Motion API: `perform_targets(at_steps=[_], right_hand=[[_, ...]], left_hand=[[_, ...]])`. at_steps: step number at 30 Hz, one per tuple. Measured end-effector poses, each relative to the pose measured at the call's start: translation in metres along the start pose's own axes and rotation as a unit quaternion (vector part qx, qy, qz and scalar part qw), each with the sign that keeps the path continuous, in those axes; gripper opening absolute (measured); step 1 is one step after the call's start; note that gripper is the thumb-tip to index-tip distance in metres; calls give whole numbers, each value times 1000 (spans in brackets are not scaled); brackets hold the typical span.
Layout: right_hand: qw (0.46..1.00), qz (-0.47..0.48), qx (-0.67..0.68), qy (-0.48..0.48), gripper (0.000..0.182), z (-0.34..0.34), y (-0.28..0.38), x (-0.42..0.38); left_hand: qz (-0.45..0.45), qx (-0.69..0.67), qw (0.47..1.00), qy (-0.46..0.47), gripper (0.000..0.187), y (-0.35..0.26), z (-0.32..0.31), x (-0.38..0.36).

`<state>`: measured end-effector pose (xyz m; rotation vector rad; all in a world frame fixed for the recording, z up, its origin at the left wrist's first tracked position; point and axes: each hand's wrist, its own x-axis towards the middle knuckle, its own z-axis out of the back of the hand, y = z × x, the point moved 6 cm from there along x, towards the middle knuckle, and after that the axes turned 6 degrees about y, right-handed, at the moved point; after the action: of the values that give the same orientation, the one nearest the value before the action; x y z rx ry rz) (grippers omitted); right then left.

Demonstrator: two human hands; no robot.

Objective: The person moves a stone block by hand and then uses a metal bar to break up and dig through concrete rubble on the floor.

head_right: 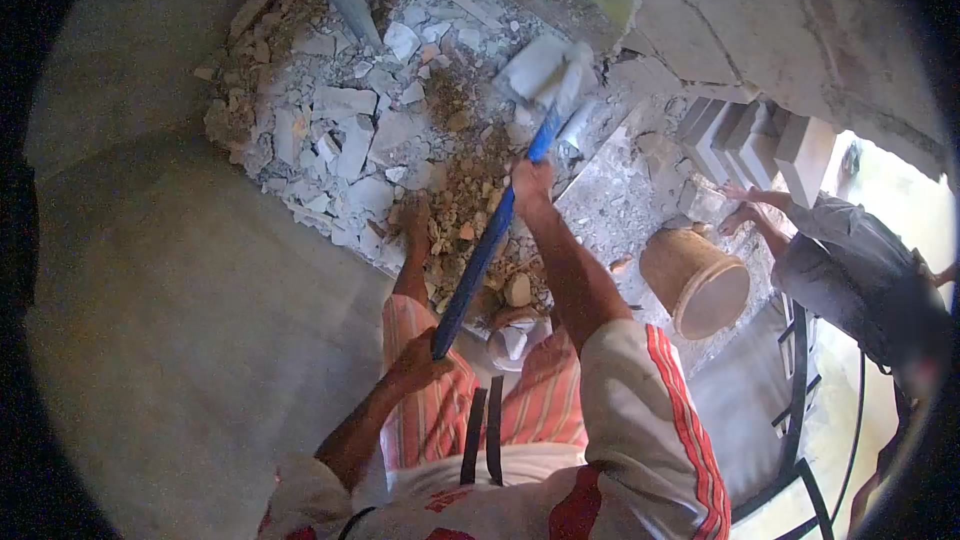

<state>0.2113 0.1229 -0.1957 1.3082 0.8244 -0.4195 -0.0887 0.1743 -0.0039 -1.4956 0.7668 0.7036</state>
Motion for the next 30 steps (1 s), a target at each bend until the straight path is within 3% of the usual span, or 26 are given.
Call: perform_targets(at_steps=[1,3,6,8,9,10,11,13,15,17,18,20,21,24,27,29,30], right_hand=[[999,18,-14,25,12,-11,-7,32],[985,-7,-161,-60,12,-33,4,74],[965,15,-253,-65,12,-67,-3,125],[949,-33,-310,-55,16,-82,-36,136],[929,-72,-361,-35,21,-95,-51,139],[917,6,-399,-17,22,-108,-42,112],[918,-8,-397,-14,22,-112,-58,109],[937,18,-349,-19,22,-109,-68,111],[942,-12,-333,34,26,-98,-57,102],[973,8,-205,110,26,-99,-68,85],[978,11,-161,135,26,-99,-77,82],[902,-30,-429,42,24,-83,-107,84],[903,-28,-427,39,24,-83,-99,84],[888,-106,-444,48,23,-69,-102,63],[778,2,-599,191,24,-103,-126,45],[824,-102,-547,108,25,-89,-151,29],[811,-16,-567,147,27,-93,-138,19]], left_hand=[[0,-1,1000,2,45,4,4,23],[85,-221,969,65,40,23,5,66],[98,-287,953,20,30,43,17,115],[123,-285,950,12,26,66,13,120],[141,-282,949,-7,23,77,13,119],[148,-283,948,-9,23,83,12,116],[161,-316,935,-25,22,89,10,102],[173,-348,921,-34,22,80,-2,79],[173,-367,912,-60,22,56,-4,67],[217,-359,907,-32,21,32,-11,46],[195,-376,904,-64,22,41,-15,39],[188,-359,911,-71,22,64,-29,31],[172,-338,922,-81,22,69,-27,34],[219,-433,873,-59,24,19,-43,21],[216,-472,851,-76,24,22,-62,-1],[229,-493,837,-66,24,20,-75,-20],[220,-518,824,-73,23,17,-76,-19]])
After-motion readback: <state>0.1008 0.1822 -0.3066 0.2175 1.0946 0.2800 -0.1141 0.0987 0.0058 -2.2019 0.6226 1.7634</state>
